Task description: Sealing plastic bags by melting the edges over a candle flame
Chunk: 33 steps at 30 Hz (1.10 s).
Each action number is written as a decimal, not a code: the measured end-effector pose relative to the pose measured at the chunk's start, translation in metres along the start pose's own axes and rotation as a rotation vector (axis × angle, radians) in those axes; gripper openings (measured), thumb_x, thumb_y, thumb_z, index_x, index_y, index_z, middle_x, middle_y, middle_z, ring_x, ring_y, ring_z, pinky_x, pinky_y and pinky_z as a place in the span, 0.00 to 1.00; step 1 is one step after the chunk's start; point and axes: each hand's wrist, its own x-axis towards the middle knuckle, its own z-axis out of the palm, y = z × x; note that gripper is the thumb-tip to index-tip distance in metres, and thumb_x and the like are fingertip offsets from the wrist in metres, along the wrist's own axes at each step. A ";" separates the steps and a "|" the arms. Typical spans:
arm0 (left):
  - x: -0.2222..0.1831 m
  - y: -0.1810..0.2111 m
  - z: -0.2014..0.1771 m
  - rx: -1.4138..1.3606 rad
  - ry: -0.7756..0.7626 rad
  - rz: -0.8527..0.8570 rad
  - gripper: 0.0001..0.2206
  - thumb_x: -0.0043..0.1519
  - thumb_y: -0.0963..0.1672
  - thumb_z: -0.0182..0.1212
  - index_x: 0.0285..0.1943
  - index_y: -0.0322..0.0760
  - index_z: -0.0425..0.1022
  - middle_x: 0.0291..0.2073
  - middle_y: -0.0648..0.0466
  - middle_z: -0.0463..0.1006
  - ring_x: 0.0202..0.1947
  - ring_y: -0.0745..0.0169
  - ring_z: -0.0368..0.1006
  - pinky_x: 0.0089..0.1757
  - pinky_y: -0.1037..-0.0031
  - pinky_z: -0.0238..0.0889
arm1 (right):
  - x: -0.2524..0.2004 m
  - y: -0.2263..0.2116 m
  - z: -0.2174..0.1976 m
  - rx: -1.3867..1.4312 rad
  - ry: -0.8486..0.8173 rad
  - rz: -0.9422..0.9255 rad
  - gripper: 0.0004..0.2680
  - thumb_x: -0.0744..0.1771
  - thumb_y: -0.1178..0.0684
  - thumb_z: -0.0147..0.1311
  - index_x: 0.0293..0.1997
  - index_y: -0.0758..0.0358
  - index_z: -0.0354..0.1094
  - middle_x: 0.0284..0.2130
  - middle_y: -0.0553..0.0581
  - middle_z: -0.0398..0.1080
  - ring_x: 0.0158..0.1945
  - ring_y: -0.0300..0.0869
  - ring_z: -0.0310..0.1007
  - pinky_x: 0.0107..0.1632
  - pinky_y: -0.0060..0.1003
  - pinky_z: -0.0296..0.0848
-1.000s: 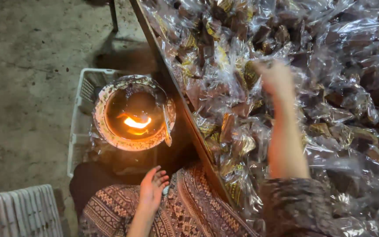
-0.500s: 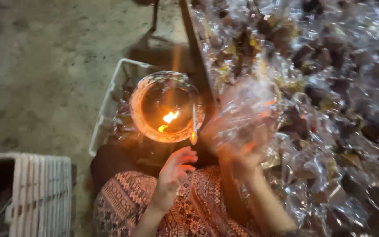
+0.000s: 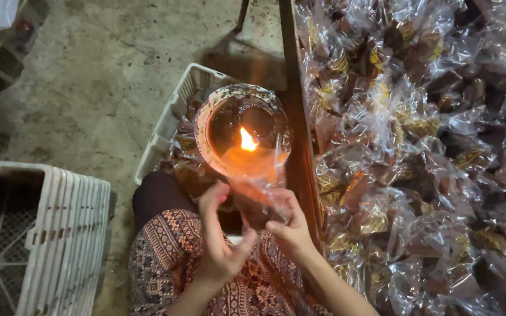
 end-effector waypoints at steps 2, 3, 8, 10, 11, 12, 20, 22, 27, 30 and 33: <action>0.003 -0.014 -0.004 -0.213 0.006 -0.347 0.28 0.55 0.42 0.60 0.66 0.29 0.61 0.51 0.44 0.70 0.48 0.53 0.69 0.50 0.66 0.67 | -0.003 -0.004 0.001 0.000 -0.058 0.110 0.27 0.61 0.64 0.63 0.66 0.57 0.52 0.53 0.69 0.71 0.52 0.56 0.75 0.55 0.51 0.77; 0.006 -0.020 -0.007 -0.425 0.022 -0.691 0.21 0.59 0.40 0.62 0.62 0.30 0.70 0.40 0.48 0.79 0.33 0.60 0.78 0.37 0.74 0.79 | -0.002 -0.005 0.003 -0.003 -0.122 0.219 0.32 0.61 0.66 0.60 0.71 0.57 0.43 0.51 0.74 0.73 0.50 0.56 0.77 0.52 0.45 0.78; 0.026 -0.026 -0.012 -0.436 0.158 -0.309 0.08 0.57 0.35 0.64 0.34 0.39 0.71 0.39 0.57 0.69 0.35 0.69 0.64 0.38 0.78 0.64 | -0.004 -0.010 0.022 -0.021 -0.078 0.329 0.24 0.61 0.62 0.63 0.64 0.62 0.57 0.54 0.64 0.71 0.47 0.51 0.75 0.54 0.47 0.74; 0.027 -0.030 -0.009 -0.444 0.219 -0.234 0.12 0.58 0.34 0.64 0.35 0.43 0.67 0.24 0.65 0.65 0.23 0.78 0.56 0.28 0.86 0.53 | -0.007 -0.009 0.023 0.052 -0.139 0.364 0.28 0.62 0.64 0.63 0.69 0.64 0.52 0.56 0.67 0.69 0.39 0.53 0.77 0.47 0.48 0.78; 0.028 -0.034 -0.008 -0.368 0.199 -0.160 0.09 0.58 0.36 0.64 0.38 0.42 0.70 0.34 0.60 0.71 0.25 0.76 0.60 0.28 0.86 0.58 | -0.005 -0.007 0.021 0.057 -0.022 0.360 0.25 0.61 0.64 0.64 0.64 0.69 0.59 0.53 0.69 0.71 0.42 0.54 0.76 0.42 0.47 0.81; 0.030 -0.037 -0.007 -0.293 0.179 -0.086 0.07 0.59 0.38 0.65 0.42 0.41 0.72 0.43 0.54 0.77 0.27 0.74 0.63 0.28 0.85 0.63 | -0.003 -0.004 0.019 0.063 0.094 0.355 0.21 0.59 0.64 0.65 0.59 0.73 0.67 0.50 0.70 0.73 0.46 0.55 0.75 0.37 0.45 0.84; 0.028 -0.045 -0.044 -0.325 0.084 -0.296 0.17 0.54 0.37 0.72 0.48 0.32 0.68 0.29 0.42 0.82 0.36 0.53 0.82 0.45 0.59 0.75 | 0.023 -0.015 0.004 0.075 0.373 0.173 0.14 0.62 0.65 0.60 0.51 0.74 0.68 0.38 0.64 0.65 0.32 0.48 0.77 0.36 0.50 0.86; 0.030 -0.034 -0.047 -0.215 -0.046 -0.349 0.30 0.49 0.37 0.77 0.60 0.29 0.66 0.32 0.44 0.83 0.42 0.53 0.83 0.50 0.54 0.73 | 0.019 -0.017 0.002 0.008 0.380 0.165 0.16 0.61 0.65 0.60 0.54 0.73 0.67 0.42 0.66 0.66 0.34 0.49 0.79 0.37 0.48 0.86; 0.034 -0.030 -0.054 0.267 -0.049 0.057 0.05 0.56 0.43 0.73 0.28 0.44 0.82 0.25 0.59 0.83 0.32 0.63 0.78 0.57 0.66 0.62 | 0.012 0.000 -0.018 -0.134 0.325 0.103 0.09 0.60 0.64 0.66 0.35 0.76 0.68 0.47 0.73 0.72 0.36 0.55 0.82 0.36 0.48 0.86; 0.038 -0.014 -0.045 0.241 0.052 0.097 0.11 0.59 0.45 0.72 0.26 0.38 0.80 0.17 0.56 0.75 0.24 0.58 0.73 0.54 0.61 0.65 | 0.016 -0.014 0.001 -0.141 0.270 -0.081 0.09 0.63 0.64 0.64 0.24 0.76 0.64 0.45 0.78 0.71 0.41 0.62 0.80 0.36 0.53 0.86; 0.037 -0.012 -0.039 0.241 0.128 0.067 0.13 0.61 0.45 0.71 0.23 0.42 0.79 0.15 0.61 0.76 0.23 0.62 0.73 0.55 0.65 0.65 | 0.012 -0.009 -0.009 -0.122 0.257 -0.175 0.13 0.64 0.63 0.62 0.20 0.75 0.58 0.45 0.83 0.69 0.44 0.69 0.79 0.34 0.55 0.86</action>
